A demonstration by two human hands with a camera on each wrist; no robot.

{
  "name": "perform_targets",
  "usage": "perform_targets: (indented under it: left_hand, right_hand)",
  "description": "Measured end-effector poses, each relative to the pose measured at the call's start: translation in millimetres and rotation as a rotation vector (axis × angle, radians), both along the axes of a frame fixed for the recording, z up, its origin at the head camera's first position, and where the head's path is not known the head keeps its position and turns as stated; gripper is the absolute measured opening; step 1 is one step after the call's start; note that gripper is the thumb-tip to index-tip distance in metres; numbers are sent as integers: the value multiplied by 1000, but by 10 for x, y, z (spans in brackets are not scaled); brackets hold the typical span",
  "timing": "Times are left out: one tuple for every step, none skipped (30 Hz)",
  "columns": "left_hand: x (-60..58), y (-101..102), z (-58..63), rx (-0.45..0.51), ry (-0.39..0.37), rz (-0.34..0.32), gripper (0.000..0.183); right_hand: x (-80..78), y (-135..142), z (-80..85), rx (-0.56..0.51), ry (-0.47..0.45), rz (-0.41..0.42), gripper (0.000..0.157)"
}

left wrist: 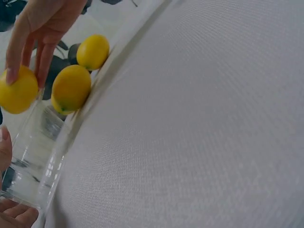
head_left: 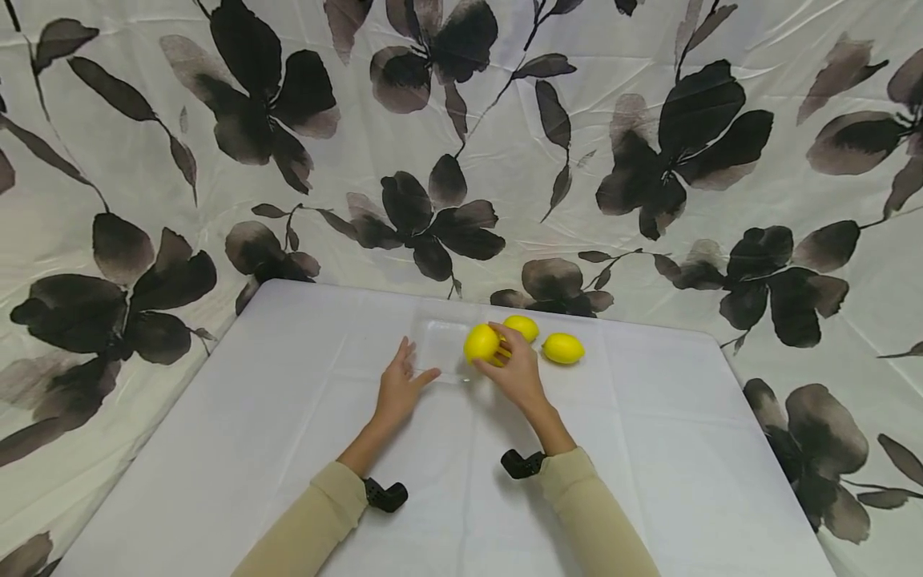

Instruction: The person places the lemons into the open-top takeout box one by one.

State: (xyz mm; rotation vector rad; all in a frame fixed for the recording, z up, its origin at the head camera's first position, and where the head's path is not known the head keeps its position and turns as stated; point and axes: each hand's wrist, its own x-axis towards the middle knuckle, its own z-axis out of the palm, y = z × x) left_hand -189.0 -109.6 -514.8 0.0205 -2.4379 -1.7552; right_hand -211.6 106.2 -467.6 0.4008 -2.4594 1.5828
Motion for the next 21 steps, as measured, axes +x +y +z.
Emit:
perform_targets:
  left_hand:
    - [4,9,-2,-3,-1,1,96]
    - [9,19,-3,-3,-1,1,96]
    - [14,29,-3,-5,0,2,96]
    - [20,39,-1,-2,4,3,96]
    - [25,48,-1,-1,7,6,96]
    - [30,58,2,-2,10,11,96]
    - [37,66,4,-4,14,14,96]
    - [43,74,6,-9,20,17,96]
    - [51,81,10,-16,25,20,95]
    - [57,88,11,-19,25,23,95]
    - [64,94,10,-26,23,25,95]
    - [70,99,8,-31,19,25,95]
    - [76,103,6,-32,18,23,95]
    - [81,105,3,-34,18,21,96]
    - [85,106,0,-28,19,17,96]
    - [90,108,-3,-20,20,13,97]
    - [96,107,-6,-16,23,7,98]
    - [98,105,-10,-9,28,2,98]
    - [101,103,-15,-4,31,-1,98]
    - [104,100,-18,4,34,-4,98]
    - [108,98,-20,11,36,-6,98]
  right_hand:
    - [-4,-21,6,15,8,4,65]
    - [-8,-42,12,27,14,8,64]
    - [-13,-63,19,39,23,14,64]
    - [-18,-85,28,50,29,22,64]
    - [-24,-108,35,59,33,31,64]
    - [-32,-131,41,67,30,38,64]
    - [-40,-152,43,71,25,46,65]
    - [-48,-172,45,72,16,56,65]
    - [-54,-191,46,72,4,66,65]
    - [-61,-209,46,72,-12,75,65]
    - [-62,-226,46,74,-28,82,65]
    - [-62,-241,45,78,-39,90,64]
    - [-63,-255,41,81,-51,98,64]
    - [-62,-271,39,86,-59,107,64]
    - [-60,-287,37,90,-65,115,64]
    - [-61,-303,33,96,-68,123,64]
    - [-59,-320,29,103,-70,127,64]
    - [-61,-337,23,103,-73,132,64]
    - [-64,-356,16,105,-78,136,64]
    - [-64,-377,10,106,-85,140,64]
    - [-69,-396,-3,109,-94,144,64]
